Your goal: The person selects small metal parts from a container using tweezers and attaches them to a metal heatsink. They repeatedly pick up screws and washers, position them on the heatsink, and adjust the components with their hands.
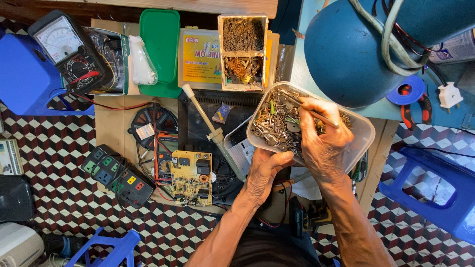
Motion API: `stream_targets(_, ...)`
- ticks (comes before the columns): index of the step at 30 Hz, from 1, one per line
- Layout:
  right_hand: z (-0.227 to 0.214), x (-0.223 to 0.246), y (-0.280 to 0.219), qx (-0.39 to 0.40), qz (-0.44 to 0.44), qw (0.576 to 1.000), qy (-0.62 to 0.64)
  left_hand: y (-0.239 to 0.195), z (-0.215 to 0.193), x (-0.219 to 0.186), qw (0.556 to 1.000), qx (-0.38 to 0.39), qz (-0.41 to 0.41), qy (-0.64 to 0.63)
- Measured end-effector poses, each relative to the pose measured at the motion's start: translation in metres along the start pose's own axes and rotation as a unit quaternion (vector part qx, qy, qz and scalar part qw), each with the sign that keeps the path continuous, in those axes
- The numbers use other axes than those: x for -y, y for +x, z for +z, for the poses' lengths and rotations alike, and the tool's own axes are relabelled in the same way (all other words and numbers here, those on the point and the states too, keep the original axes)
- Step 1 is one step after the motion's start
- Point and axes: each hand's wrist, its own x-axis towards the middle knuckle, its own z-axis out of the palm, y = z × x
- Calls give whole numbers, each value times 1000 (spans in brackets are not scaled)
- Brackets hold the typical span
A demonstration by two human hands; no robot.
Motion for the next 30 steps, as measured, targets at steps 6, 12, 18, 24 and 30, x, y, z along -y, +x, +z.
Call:
stream_targets(6, -22, 8, -7, -62, 145, 958, 239, 1, -2, 2, 1000, -13, -5, 3)
stream_targets(12, -51, 8, -10, -126, 138, 949, 254, 3, -4, 5, 1000, -14, -4, 13)
stream_targets(18, -62, 7, -9, -158, 147, 918, 332, 0, -3, 4, 1000, -8, 4, 15)
stream_targets(24, -78, 4, -9, -162, 171, 926, 294, 2, -4, 6, 1000, -18, 11, 15)
stream_targets(30, -70, 6, -32, -72, 118, 973, 184, 4, -5, 9, 999, -17, 13, 25)
